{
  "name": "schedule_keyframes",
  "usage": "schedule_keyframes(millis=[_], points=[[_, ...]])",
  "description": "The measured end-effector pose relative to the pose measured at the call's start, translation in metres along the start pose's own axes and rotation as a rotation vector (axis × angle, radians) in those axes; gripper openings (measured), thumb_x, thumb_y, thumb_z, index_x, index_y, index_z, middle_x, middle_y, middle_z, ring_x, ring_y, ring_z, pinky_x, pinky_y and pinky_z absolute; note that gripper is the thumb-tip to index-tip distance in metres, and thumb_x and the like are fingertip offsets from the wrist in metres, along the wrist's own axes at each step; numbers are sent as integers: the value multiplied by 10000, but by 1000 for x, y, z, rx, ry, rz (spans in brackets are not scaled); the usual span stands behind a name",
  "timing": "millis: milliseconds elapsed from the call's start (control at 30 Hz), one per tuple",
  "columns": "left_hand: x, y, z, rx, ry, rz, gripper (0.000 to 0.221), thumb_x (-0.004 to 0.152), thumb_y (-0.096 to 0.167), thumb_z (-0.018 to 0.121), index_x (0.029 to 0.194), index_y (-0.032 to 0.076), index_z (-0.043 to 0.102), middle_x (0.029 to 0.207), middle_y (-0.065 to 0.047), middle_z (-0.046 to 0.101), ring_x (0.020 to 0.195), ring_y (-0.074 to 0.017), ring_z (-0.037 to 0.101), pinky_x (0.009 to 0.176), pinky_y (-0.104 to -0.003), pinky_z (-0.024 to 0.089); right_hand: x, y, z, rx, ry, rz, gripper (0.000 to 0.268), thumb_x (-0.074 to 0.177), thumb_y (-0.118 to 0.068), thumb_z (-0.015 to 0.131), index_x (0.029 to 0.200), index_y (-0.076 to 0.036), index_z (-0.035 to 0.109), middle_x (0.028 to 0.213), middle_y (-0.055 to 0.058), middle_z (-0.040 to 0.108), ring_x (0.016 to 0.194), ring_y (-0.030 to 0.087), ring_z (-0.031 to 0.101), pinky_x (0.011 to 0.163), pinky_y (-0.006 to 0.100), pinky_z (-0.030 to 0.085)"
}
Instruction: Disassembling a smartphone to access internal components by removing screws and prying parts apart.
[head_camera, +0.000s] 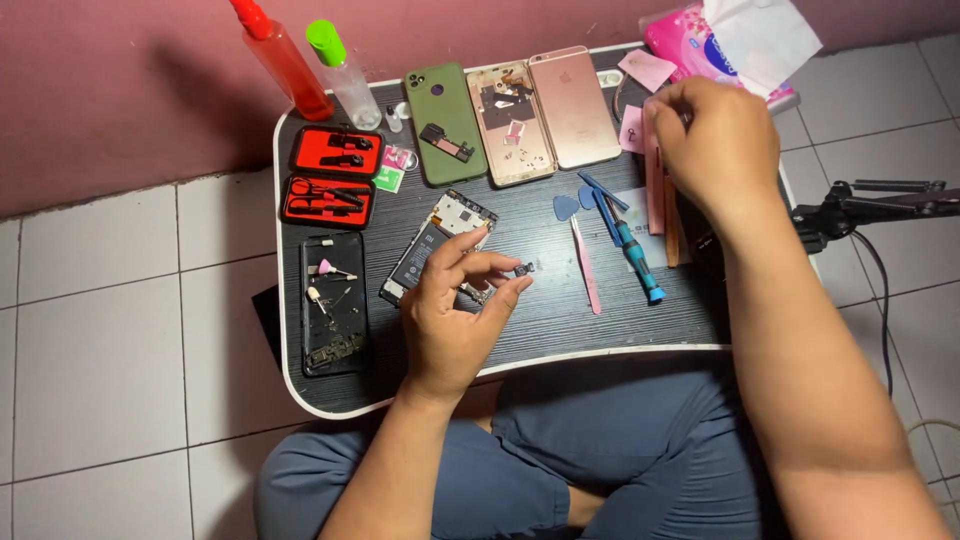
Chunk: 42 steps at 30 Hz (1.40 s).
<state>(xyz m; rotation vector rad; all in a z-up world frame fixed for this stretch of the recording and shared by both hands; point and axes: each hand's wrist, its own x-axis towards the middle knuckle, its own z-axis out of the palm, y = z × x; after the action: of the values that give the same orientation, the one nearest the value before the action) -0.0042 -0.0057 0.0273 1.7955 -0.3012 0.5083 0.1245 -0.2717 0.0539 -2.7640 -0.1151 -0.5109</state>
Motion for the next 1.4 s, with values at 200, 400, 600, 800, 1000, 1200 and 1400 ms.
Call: schedule_keyframes(millis=[200,400,600,800,1000,1200,1400], points=[[2,-7,-1,31,-17,30,617,798,-16,860,1313,62,528,944,-18,769,747,-110,690,689,-225,566,66,51,42,-358,154,-458,165,1071,-292,761,1134,-157,834,1130,43,773,974,311,673,830,403,543],[2,-11,-1,24,-24,8,619,795,-8,855,1316,72,530,933,-23,773,725,-108,686,659,-222,564,97,51,56,-648,-125,-461,268,1001,-310,657,1230,-264,787,1115,12,789,975,274,671,849,400,510],[1,-14,-1,17,-19,16,617,797,-11,855,1315,76,530,936,-29,771,717,-105,697,659,-218,574,97,46,58,-785,-85,-464,241,969,-305,691,1190,-297,788,944,-20,792,862,203,737,747,337,540],[2,-12,-2,33,-23,23,615,801,-7,855,1317,74,531,924,-24,767,729,-109,690,657,-220,567,92,42,55,-713,-137,-377,166,991,-281,668,1061,-220,806,864,43,787,728,260,744,646,357,559],[2,-13,-3,38,-1,31,626,803,-7,860,1322,88,523,924,-9,771,719,-97,686,663,-213,565,78,43,44,-611,183,-474,80,961,-272,790,923,-203,809,796,4,732,655,211,680,621,310,539],[4,-9,-8,62,34,49,643,806,-10,875,1331,78,513,927,-17,781,747,-108,712,696,-219,586,-9,-54,-34,223,30,-608,240,857,84,835,1084,44,770,1059,167,740,936,307,654,832,400,510],[3,-8,-11,187,22,115,677,805,-7,890,1358,90,512,931,0,782,799,-120,756,731,-247,601,-84,-111,-41,257,-49,-638,163,838,-36,765,994,-80,743,983,45,698,904,257,618,806,393,477]])
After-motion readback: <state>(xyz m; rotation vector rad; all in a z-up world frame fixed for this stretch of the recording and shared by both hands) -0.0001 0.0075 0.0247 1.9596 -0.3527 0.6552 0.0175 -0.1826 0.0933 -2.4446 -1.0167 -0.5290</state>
